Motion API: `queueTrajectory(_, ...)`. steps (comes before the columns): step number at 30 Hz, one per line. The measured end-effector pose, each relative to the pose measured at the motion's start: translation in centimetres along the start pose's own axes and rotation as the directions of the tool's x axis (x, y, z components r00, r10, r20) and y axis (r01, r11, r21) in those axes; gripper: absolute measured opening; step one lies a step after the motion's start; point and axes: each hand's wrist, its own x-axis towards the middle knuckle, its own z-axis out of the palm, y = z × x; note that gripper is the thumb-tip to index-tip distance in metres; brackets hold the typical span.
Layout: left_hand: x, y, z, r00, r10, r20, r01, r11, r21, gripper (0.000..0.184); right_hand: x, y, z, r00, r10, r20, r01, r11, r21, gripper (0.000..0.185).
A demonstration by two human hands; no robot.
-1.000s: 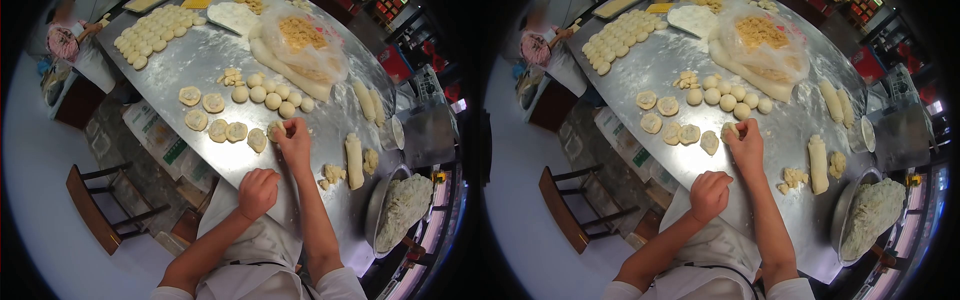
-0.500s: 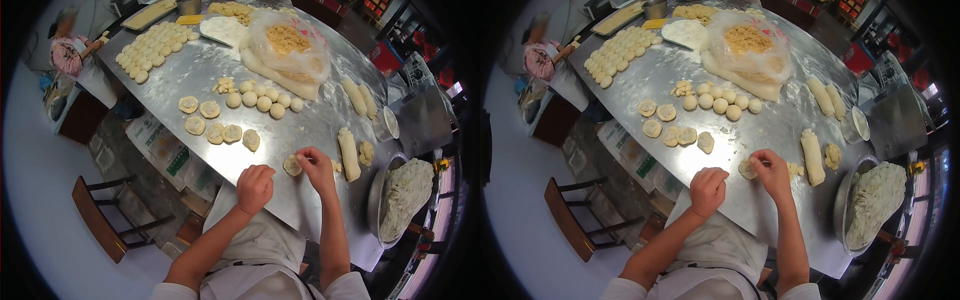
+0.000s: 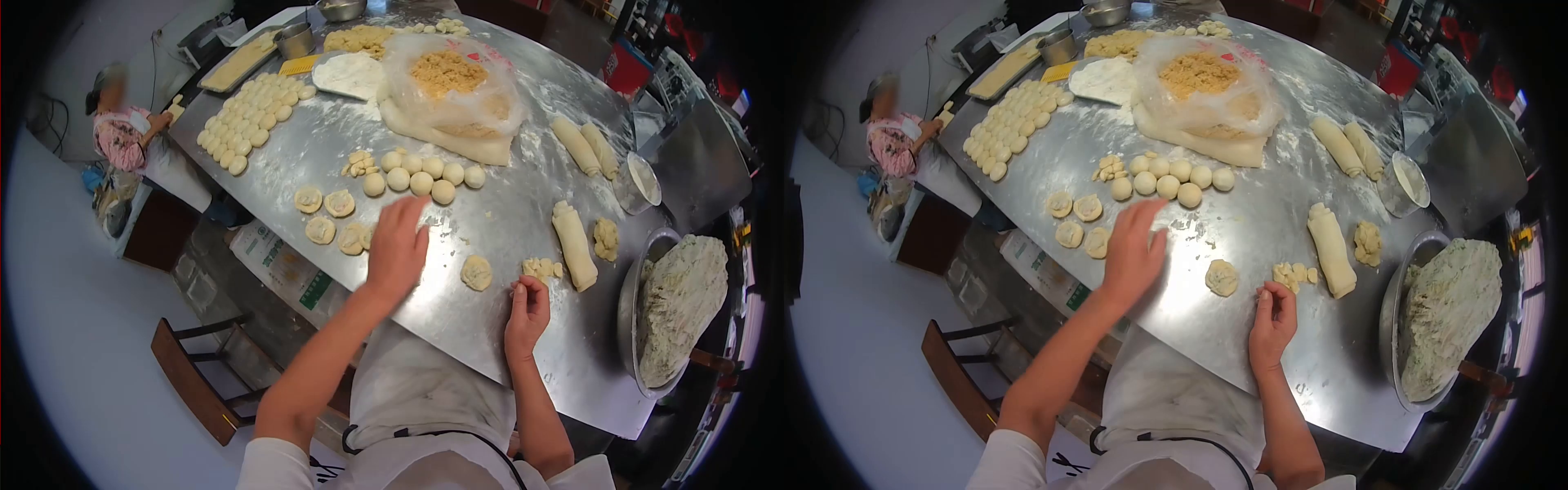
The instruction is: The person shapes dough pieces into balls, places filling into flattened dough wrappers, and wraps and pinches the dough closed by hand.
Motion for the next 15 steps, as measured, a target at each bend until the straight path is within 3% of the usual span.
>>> queueTrajectory(4,5.7,-5.4,2.4,0.974,0.175,0.144,-0.214,0.917,0.336,0.051,-0.2,-0.3,-0.1,0.919,-0.345,0.19,0.386,0.886,-0.258,0.014)
queueTrajectory(6,6.5,-6.2,3.4,0.942,0.23,0.244,-0.321,0.83,0.456,0.05,-0.1,-0.2,-0.1,0.928,-0.329,0.177,0.363,0.905,-0.223,0.013)
queueTrajectory(9,6.9,-6.7,4.6,0.933,0.128,0.335,-0.306,0.773,0.556,0.043,0.1,-0.2,0.1,0.95,-0.281,0.133,0.301,0.939,-0.167,0.013)
queueTrajectory(15,6.5,-6.7,5.0,0.944,0.209,0.254,-0.317,0.789,0.527,0.036,0.2,0.8,-0.1,0.965,-0.209,0.158,0.228,0.967,-0.115,0.012)
